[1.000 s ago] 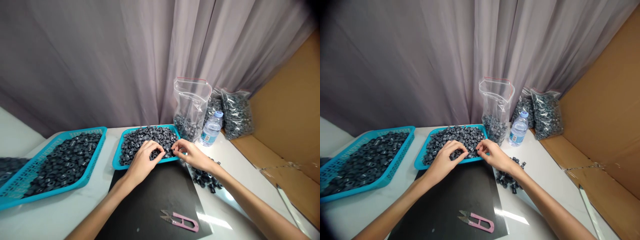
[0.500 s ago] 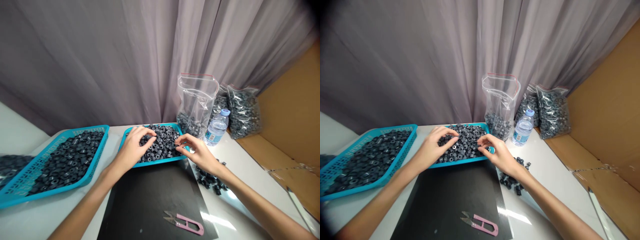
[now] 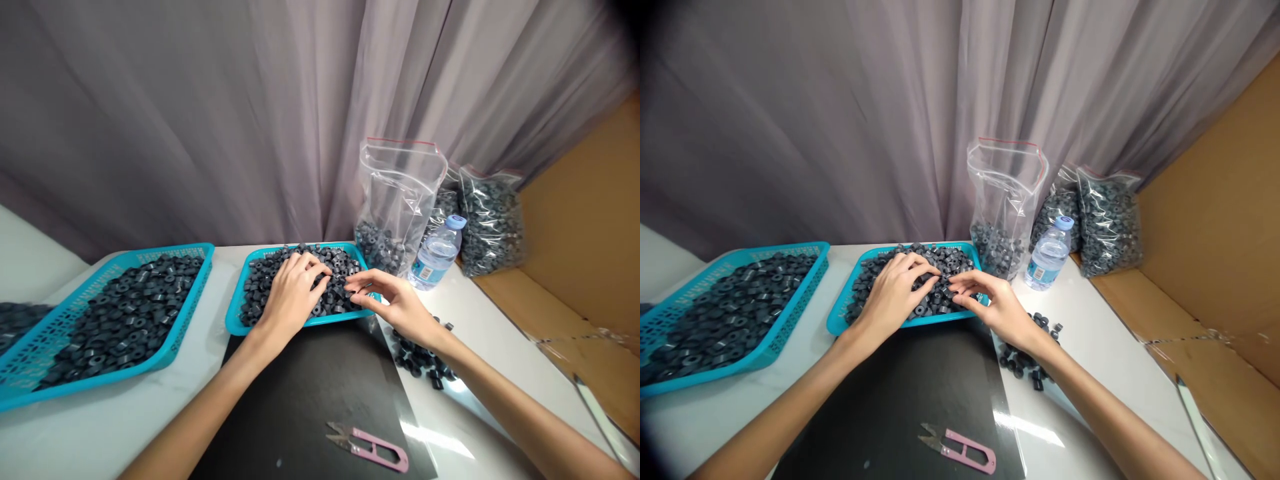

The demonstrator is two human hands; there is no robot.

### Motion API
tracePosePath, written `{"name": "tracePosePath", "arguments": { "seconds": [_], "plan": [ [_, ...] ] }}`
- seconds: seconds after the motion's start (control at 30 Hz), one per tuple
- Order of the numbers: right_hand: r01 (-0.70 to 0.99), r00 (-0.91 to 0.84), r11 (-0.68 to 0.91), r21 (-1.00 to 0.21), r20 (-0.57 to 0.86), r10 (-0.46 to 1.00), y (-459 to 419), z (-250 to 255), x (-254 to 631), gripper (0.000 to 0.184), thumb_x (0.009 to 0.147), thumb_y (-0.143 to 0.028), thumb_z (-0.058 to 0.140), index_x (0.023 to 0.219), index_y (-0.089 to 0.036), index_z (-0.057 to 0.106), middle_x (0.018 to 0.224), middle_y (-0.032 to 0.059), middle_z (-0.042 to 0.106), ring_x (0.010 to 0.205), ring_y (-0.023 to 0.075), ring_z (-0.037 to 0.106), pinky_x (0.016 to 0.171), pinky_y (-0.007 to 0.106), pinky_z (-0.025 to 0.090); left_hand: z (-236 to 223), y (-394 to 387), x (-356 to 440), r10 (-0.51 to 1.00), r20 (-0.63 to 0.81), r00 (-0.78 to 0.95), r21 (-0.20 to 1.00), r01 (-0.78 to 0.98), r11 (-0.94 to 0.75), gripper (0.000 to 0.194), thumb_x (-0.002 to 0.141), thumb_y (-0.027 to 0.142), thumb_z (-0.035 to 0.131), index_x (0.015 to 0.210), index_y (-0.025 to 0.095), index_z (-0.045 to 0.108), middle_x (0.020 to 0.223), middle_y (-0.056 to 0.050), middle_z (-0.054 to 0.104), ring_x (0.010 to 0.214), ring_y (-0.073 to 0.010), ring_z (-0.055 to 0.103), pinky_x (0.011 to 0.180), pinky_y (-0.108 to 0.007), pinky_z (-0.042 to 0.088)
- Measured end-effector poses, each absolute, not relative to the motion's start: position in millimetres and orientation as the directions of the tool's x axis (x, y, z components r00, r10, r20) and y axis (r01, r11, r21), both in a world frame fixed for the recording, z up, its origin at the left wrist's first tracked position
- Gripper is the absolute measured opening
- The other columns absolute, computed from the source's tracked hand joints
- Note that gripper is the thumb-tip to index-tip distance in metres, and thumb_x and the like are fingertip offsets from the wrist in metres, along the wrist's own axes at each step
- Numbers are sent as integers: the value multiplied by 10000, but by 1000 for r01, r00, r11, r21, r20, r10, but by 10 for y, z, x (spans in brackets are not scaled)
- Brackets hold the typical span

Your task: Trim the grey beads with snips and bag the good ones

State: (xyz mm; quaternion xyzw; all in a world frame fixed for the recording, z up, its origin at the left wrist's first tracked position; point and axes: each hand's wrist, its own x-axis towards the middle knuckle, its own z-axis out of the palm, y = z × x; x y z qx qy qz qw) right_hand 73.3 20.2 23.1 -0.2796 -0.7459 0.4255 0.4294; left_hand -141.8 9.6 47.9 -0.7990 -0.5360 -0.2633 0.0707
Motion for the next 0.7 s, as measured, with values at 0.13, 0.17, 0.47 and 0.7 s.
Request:
{"name": "tracePosePath", "arguments": {
  "seconds": [0.13, 0.17, 0.47, 0.7],
  "plan": [
    [53, -453, 490, -870, 416, 789, 217, 220, 748, 267, 909, -340, 670, 1144, -215, 660, 1083, 65, 708, 982, 181, 677, 917, 344, 558, 530, 108, -1419, 806, 556, 200, 326, 840, -433, 150, 947, 252, 549, 929, 211, 693, 1015, -49, 667, 1002, -229, 576, 958, -391, 447],
    [51, -443, 492, -869, 422, 791, 221, 220, 752, 269, 908, -344, 670, 1142, -214, 657, 1086, 67, 704, 989, 184, 674, 915, 346, 560, 556, 103, -1417, 817, 553, 165, 409, 800, -439, 145, 943, 269, 558, 911, 213, 688, 1007, -43, 675, 997, -223, 589, 948, -382, 454],
    [33, -354, 541, -840, 497, 792, 144, 440, 814, 242, 889, -344, 699, 1086, -211, 653, 1058, 59, 701, 877, 165, 672, 843, 333, 580, 719, -101, -1317, 964, 66, 258, 998, -19, -63, 200, 882, 325, 683, 1025, 185, 688, 930, -47, 745, 901, -168, 684, 850, -281, 519],
    [4, -338, 562, -827, 528, 779, 75, 575, 874, 206, 895, -338, 696, 1064, -221, 690, 1055, 61, 696, 909, 181, 675, 863, 352, 579, 708, -142, -1289, 962, -56, 268, 965, -231, 121, 213, 904, 239, 674, 1092, 181, 755, 1142, -64, 745, 1099, -153, 653, 1026, -239, 480]
  ]
}}
